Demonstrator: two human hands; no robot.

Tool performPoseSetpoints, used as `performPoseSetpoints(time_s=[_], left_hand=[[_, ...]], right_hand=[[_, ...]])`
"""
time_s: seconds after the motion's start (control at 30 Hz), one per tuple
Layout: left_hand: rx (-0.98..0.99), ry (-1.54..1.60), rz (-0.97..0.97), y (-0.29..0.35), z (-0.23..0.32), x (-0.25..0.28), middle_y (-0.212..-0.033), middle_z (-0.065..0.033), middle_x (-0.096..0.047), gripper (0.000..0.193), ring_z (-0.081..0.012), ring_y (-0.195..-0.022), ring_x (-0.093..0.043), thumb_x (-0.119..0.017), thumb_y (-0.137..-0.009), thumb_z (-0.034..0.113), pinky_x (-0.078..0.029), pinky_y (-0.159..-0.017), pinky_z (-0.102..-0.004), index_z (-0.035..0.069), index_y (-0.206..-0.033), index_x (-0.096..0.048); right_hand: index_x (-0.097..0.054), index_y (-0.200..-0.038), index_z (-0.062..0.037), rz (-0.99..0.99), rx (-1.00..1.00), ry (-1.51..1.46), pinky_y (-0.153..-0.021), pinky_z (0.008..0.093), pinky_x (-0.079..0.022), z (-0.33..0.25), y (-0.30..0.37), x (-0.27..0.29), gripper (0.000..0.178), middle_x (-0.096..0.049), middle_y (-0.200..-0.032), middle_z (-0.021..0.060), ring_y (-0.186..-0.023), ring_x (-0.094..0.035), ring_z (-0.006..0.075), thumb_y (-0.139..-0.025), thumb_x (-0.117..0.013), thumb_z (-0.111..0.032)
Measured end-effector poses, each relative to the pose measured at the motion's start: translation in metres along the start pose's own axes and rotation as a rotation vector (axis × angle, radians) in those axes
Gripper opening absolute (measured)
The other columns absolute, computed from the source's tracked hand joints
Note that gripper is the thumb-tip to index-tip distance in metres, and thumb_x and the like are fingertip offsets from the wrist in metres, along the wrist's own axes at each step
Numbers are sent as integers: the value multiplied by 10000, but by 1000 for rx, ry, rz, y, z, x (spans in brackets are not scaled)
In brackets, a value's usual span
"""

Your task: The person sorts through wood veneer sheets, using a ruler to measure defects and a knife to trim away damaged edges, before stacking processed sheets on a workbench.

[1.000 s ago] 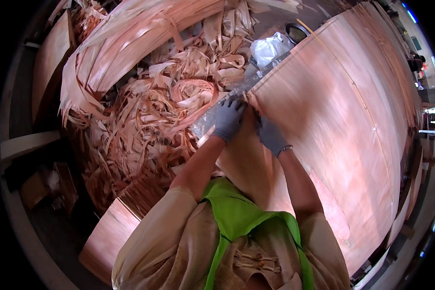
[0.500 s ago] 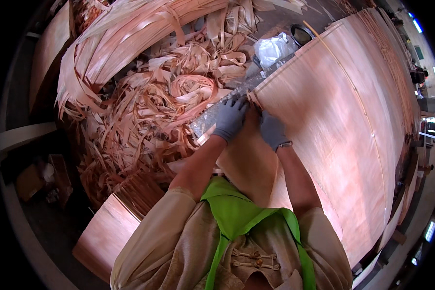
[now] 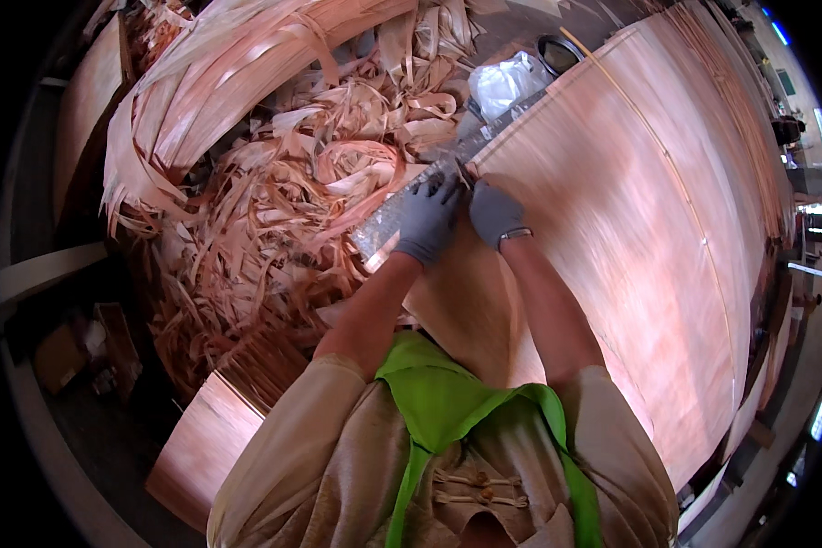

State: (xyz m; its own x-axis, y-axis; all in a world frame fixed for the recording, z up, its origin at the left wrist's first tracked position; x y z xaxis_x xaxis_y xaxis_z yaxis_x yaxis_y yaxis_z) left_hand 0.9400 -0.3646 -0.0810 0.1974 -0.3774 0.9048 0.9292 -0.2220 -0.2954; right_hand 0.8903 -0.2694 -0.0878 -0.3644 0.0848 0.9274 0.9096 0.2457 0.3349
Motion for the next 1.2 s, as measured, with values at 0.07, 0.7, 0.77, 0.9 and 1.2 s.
performPoseSetpoints(time_s=[0.07, 0.7, 0.77, 0.9, 1.2], left_hand=[[-2, -7, -25, -1, 0, -1, -1323, -86, -460, 457, -317, -1173, -442, -569, -740, 190, -350, -973, -445, 120, -1190, -549], [14, -50, 27, -1, -1, -4, -1270, -79, -513, 344, -313, -1132, -480, -545, -751, 169, -386, -922, -469, 115, -1086, -605], [10, -8, 8, -1, -2, -2, -1275, -83, -509, 344, -312, -1133, -479, -546, -753, 169, -386, -922, -471, 113, -1088, -605], [3, -8, 24, -1, -1, -1, -1284, -79, -496, 361, -308, -1132, -480, -547, -759, 168, -388, -915, -470, 116, -1115, -590], [-37, -20, 44, -8, 5, 12, -1127, -80, -541, 314, -300, -1015, -520, -503, -823, 157, -435, -824, -426, 141, -1125, -589]], right_hand=[[-567, -986, -24, -7, 11, -18, -738, 473, -500, 2, -6, 1, 241, -645, -909, 220, -840, -635, 381, -866, -397, -146], [-522, -940, -38, -2, -143, -6, -654, 490, -488, 92, 104, -45, 265, -626, -849, 223, -754, -619, 388, -900, -409, -275], [-497, -993, -39, 20, -120, 41, -591, 482, -496, 100, 127, -47, 253, -639, -815, 202, -690, -633, 368, -888, -428, -258], [-477, -1016, -49, -21, -134, 101, -529, 458, -487, 113, 151, -41, 255, -628, -722, 195, -623, -624, 367, -888, -440, -266], [-492, -974, -52, 145, -145, -828, -579, 531, -439, 60, 114, 5, 161, -615, -742, 192, -665, -602, 384, -909, -406, -170]])
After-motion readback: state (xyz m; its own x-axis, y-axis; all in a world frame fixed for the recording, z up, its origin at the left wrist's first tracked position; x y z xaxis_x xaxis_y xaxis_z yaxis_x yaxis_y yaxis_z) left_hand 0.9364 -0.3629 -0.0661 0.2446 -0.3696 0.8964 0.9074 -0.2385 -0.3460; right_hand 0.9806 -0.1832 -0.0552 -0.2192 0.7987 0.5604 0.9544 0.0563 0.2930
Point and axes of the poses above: each hand's wrist, its own y-axis away from the middle knuckle, its own x-axis out of the back of the hand, z = x × y, the point moved 9 cm from there along -y, towards the middle knuckle
